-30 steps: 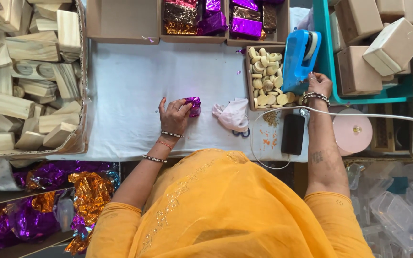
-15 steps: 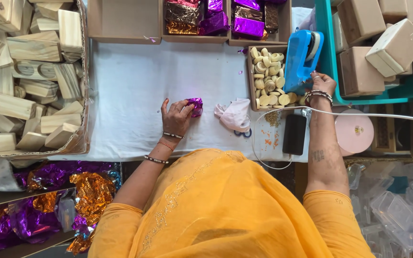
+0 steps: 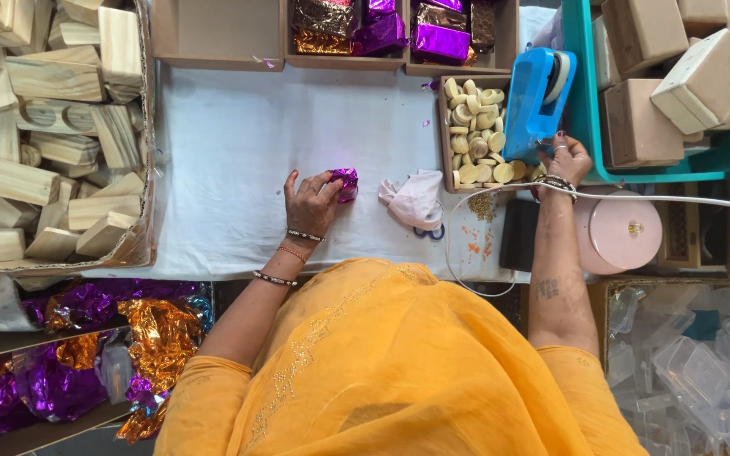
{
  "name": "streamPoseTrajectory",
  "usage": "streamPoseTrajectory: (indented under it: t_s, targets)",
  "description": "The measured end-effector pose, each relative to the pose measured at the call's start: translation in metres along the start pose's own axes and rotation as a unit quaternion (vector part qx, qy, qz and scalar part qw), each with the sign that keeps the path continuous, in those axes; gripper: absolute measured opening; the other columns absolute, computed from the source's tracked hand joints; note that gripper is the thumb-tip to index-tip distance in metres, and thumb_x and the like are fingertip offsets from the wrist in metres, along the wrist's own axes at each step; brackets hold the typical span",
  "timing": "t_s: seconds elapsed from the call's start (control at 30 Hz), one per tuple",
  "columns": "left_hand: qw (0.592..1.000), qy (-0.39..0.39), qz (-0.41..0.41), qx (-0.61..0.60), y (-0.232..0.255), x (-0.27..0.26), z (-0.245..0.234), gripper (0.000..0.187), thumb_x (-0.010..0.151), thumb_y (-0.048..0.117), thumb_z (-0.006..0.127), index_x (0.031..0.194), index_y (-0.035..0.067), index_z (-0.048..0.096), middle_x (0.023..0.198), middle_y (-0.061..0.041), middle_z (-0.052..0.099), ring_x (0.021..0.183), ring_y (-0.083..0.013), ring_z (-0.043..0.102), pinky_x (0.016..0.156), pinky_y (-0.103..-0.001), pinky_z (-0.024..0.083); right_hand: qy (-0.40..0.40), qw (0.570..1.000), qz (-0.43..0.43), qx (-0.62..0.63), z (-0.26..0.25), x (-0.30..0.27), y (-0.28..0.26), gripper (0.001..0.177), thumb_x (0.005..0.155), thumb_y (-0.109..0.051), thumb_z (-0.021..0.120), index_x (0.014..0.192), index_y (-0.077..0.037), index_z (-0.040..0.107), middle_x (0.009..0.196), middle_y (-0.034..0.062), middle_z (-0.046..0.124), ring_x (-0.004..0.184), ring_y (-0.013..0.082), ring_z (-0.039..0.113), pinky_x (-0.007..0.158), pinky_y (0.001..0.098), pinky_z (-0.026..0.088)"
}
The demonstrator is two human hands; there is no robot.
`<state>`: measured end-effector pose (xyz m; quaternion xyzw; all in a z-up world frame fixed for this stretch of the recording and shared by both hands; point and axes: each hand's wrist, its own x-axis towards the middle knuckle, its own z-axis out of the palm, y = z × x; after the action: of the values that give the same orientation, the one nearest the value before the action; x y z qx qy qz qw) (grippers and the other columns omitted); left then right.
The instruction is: The person wraps rectangular wooden blocks in colorful decorative foil and secures them with tape at a workstation.
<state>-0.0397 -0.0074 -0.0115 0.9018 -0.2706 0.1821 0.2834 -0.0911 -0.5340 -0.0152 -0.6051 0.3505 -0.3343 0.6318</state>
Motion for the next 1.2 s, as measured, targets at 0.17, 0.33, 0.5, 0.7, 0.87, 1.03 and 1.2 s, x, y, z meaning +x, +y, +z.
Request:
streamPoseTrajectory:
  t_s: [0.17, 0.33, 0.5, 0.7, 0.87, 1.03, 1.2]
  targets:
    - [1.000, 0.000, -0.001, -0.003, 0.001, 0.002, -0.002, 0.019, 0.090, 0.018, 0.076, 0.109, 0.019, 0.075, 0.117, 0.000, 0.072, 0.104, -0.0184, 0.069, 0.114, -0.055, 0.036, 0.045, 0.994, 0.028, -0.091, 0.009, -0.025, -0.022, 0.018, 0.098, -0.020, 0.077, 0.087, -0.009, 0.069, 0.079, -0.0033, 0.065, 0.068, 0.0080, 0.061, 0.055, 0.0258, 0.055]
    - [1.000, -0.003, -0.001, -0.005, 0.000, 0.001, 0.001, 0.020, 0.089, 0.017, 0.077, 0.109, 0.019, 0.075, 0.117, 0.000, 0.072, 0.102, -0.0171, 0.070, 0.114, -0.055, 0.036, 0.012, 0.997, 0.037, -0.066, 0.002, -0.020, -0.014, 0.013, 0.099, -0.017, 0.075, 0.092, -0.007, 0.070, 0.080, 0.0008, 0.070, 0.069, 0.0092, 0.064, 0.057, 0.0258, 0.057]
    - [1.000, -0.006, -0.009, -0.005, -0.001, 0.003, 0.002, 0.021, 0.089, 0.017, 0.077, 0.110, 0.019, 0.075, 0.118, 0.000, 0.072, 0.101, -0.0172, 0.070, 0.113, -0.055, 0.036, -0.001, 0.995, 0.093, -0.025, -0.005, -0.016, -0.006, 0.007, 0.095, -0.006, 0.075, 0.101, -0.006, 0.073, 0.089, 0.0025, 0.075, 0.073, 0.0110, 0.070, 0.061, 0.0265, 0.062]
    - [1.000, -0.016, -0.013, -0.005, -0.003, 0.004, 0.001, 0.020, 0.091, 0.017, 0.076, 0.110, 0.018, 0.076, 0.119, 0.000, 0.072, 0.099, -0.0178, 0.070, 0.114, -0.053, 0.035, 0.026, 0.996, 0.079, -0.022, 0.001, -0.018, 0.001, 0.023, 0.088, 0.001, 0.077, 0.108, -0.006, 0.067, 0.092, 0.0049, 0.076, 0.075, 0.0143, 0.072, 0.061, 0.0280, 0.063]
    - [1.000, -0.017, -0.014, -0.009, -0.003, 0.003, 0.001, 0.020, 0.091, 0.016, 0.075, 0.111, 0.018, 0.075, 0.119, 0.000, 0.071, 0.098, -0.0178, 0.070, 0.114, -0.053, 0.035, 0.045, 0.994, 0.100, 0.014, -0.005, -0.014, 0.013, 0.027, 0.089, -0.002, 0.077, 0.108, -0.010, 0.059, 0.090, 0.0068, 0.074, 0.075, 0.0163, 0.072, 0.061, 0.0301, 0.063]
    - [1.000, -0.021, -0.017, -0.008, -0.002, 0.004, -0.001, 0.020, 0.091, 0.017, 0.075, 0.111, 0.018, 0.075, 0.119, 0.000, 0.071, 0.097, -0.0179, 0.070, 0.114, -0.053, 0.035, 0.026, 0.990, 0.135, 0.038, -0.012, -0.011, 0.020, 0.020, 0.093, -0.005, 0.078, 0.107, -0.008, 0.064, 0.093, 0.0070, 0.074, 0.076, 0.0164, 0.072, 0.064, 0.0305, 0.064]
    - [1.000, -0.021, -0.015, -0.005, -0.002, 0.005, -0.001, 0.021, 0.091, 0.016, 0.076, 0.112, 0.018, 0.075, 0.119, 0.000, 0.071, 0.095, -0.0179, 0.069, 0.114, -0.052, 0.035, 0.016, 0.990, 0.136, 0.014, -0.017, -0.006, 0.033, 0.012, 0.094, -0.006, 0.076, 0.101, -0.007, 0.067, 0.090, 0.0058, 0.073, 0.074, 0.0152, 0.070, 0.064, 0.0302, 0.064]
